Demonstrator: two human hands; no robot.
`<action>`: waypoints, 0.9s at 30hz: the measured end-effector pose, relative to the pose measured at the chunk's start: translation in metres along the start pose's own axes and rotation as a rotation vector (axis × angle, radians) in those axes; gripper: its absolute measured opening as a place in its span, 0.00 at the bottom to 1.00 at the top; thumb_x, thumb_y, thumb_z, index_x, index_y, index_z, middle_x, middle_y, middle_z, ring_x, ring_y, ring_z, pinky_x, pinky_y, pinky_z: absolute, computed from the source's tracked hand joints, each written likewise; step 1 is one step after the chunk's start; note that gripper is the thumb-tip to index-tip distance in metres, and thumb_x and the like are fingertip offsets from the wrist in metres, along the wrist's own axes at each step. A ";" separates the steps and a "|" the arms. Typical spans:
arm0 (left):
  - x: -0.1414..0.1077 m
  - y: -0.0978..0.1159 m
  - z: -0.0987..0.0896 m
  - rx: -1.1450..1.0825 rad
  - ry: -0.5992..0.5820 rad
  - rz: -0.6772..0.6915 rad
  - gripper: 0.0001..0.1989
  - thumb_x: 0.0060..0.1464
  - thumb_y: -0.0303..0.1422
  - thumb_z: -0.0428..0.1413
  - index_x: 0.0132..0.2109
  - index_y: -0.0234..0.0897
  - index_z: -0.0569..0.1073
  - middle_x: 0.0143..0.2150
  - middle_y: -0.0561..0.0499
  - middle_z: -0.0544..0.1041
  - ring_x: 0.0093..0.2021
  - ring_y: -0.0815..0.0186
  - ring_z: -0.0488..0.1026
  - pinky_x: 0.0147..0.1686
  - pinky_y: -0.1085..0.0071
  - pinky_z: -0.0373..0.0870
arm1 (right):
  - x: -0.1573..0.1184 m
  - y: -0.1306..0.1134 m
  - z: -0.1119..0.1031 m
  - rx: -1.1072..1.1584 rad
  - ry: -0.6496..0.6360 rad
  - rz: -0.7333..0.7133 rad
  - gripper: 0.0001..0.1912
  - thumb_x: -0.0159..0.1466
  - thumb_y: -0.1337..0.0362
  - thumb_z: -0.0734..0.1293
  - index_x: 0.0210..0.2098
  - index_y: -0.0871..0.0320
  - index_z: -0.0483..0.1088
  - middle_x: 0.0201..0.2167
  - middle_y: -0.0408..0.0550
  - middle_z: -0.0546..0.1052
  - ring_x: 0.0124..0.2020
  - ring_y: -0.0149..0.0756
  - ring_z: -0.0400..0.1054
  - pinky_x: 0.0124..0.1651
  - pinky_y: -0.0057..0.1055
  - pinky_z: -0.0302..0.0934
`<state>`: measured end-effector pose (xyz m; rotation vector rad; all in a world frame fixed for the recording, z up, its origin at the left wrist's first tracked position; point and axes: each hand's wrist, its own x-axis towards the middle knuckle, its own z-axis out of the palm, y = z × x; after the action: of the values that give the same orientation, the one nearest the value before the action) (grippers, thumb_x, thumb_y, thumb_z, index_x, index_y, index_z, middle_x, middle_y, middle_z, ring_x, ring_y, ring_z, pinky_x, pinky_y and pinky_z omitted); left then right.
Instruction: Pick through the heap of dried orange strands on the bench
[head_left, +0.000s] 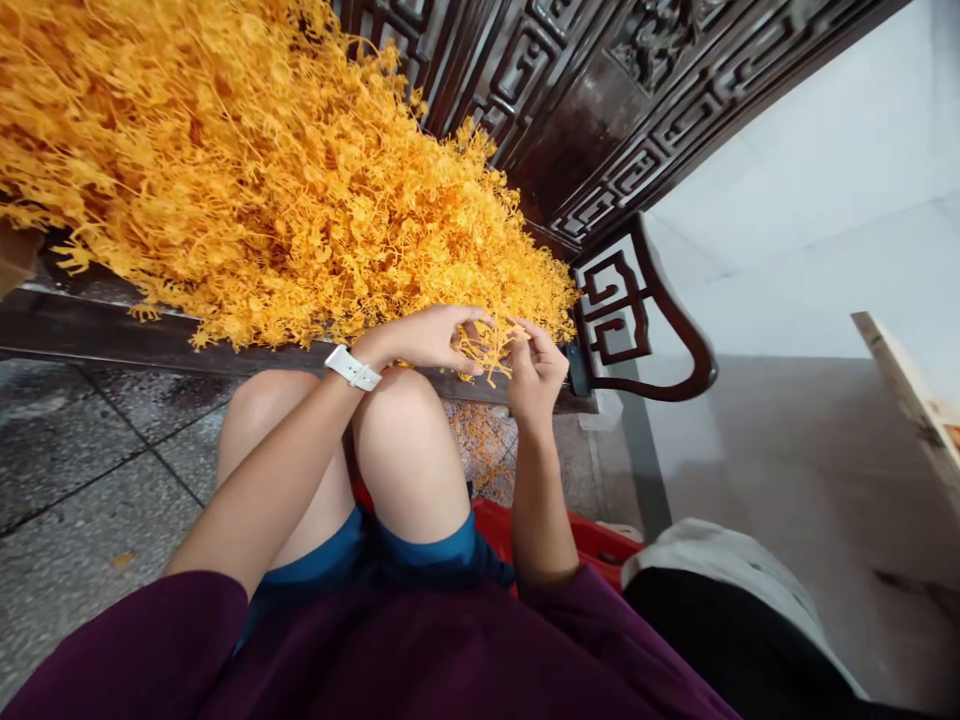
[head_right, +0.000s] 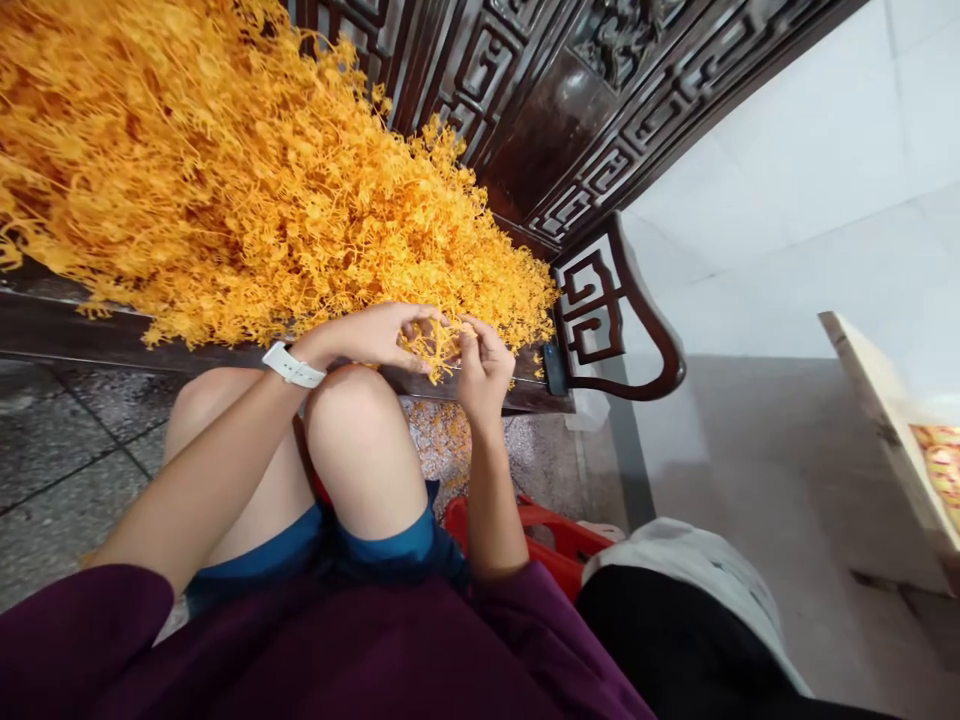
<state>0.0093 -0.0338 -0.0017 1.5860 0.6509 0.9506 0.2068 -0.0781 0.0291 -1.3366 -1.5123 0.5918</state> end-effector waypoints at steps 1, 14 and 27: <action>-0.001 0.005 -0.002 -0.031 -0.025 -0.010 0.33 0.40 0.35 0.73 0.56 0.38 0.79 0.49 0.43 0.82 0.37 0.65 0.76 0.39 0.68 0.73 | 0.001 0.000 -0.004 0.046 0.014 0.024 0.12 0.68 0.56 0.70 0.46 0.52 0.82 0.32 0.45 0.79 0.30 0.33 0.69 0.34 0.33 0.67; -0.003 0.008 -0.028 -0.105 0.295 -0.167 0.10 0.62 0.37 0.61 0.48 0.39 0.78 0.43 0.45 0.83 0.34 0.68 0.77 0.32 0.70 0.76 | 0.009 -0.001 -0.067 0.297 0.097 0.127 0.11 0.68 0.52 0.71 0.44 0.50 0.79 0.30 0.41 0.69 0.26 0.27 0.63 0.28 0.27 0.61; -0.007 -0.007 -0.044 0.450 0.456 -0.246 0.08 0.60 0.37 0.59 0.42 0.38 0.79 0.36 0.47 0.81 0.31 0.65 0.73 0.34 0.66 0.69 | -0.020 0.065 -0.182 -0.394 -0.856 0.536 0.23 0.67 0.46 0.70 0.50 0.58 0.81 0.48 0.56 0.84 0.47 0.46 0.78 0.50 0.41 0.73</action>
<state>-0.0310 -0.0150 -0.0073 1.6273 1.4268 1.0336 0.3958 -0.1230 0.0372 -1.9593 -2.0100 1.3888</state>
